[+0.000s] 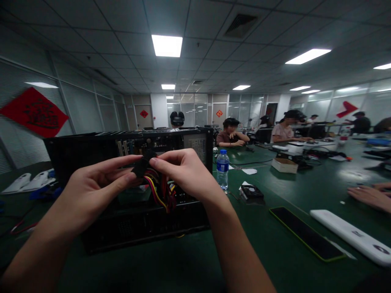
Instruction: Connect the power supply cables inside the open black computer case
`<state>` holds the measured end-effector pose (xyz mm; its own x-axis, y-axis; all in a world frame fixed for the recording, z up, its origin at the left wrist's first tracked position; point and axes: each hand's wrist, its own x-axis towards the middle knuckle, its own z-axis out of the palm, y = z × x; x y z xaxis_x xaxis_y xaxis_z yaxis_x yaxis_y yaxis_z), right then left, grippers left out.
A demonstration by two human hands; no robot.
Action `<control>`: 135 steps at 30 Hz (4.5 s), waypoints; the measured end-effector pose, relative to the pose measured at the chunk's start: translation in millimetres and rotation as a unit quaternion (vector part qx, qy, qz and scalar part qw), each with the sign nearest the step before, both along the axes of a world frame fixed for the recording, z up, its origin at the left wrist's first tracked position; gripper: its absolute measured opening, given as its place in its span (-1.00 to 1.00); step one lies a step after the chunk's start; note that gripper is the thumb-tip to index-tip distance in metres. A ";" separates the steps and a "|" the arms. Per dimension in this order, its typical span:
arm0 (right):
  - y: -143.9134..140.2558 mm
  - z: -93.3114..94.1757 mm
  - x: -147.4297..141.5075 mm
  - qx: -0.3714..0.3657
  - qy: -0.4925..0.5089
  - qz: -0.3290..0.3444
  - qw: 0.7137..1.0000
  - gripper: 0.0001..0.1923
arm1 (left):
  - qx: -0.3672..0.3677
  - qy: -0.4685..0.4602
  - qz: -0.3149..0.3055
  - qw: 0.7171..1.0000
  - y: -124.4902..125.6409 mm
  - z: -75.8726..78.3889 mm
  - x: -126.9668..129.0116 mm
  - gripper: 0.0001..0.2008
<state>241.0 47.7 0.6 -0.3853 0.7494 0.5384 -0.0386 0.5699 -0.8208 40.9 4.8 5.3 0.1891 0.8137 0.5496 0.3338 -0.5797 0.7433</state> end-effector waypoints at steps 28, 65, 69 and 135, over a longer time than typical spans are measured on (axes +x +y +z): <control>10.4 -5.0 -0.9 0.149 -0.050 -0.145 0.977 -0.50 | 0.321 0.215 0.098 0.917 19.6 -23.7 6.1 -0.70; 94.5 -84.7 -51.1 0.154 -0.571 -0.267 0.761 -0.67 | 0.038 0.392 0.171 0.903 140.5 -102.9 -30.7 -0.79; 102.7 -97.0 -53.5 0.157 -0.580 -0.256 0.757 -0.70 | 0.044 0.382 0.139 0.913 149.4 -111.2 -35.2 -0.85; 113.0 -111.3 -54.3 0.148 -0.556 -0.249 0.779 -0.71 | -0.071 0.385 0.197 0.899 143.2 -108.9 -23.4 -0.58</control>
<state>186.7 160.7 -110.8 -0.4385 0.8614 0.2562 0.8889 0.4578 -0.0177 17.5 148.0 -103.6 0.1512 0.9523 0.2650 0.9397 -0.2217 0.2605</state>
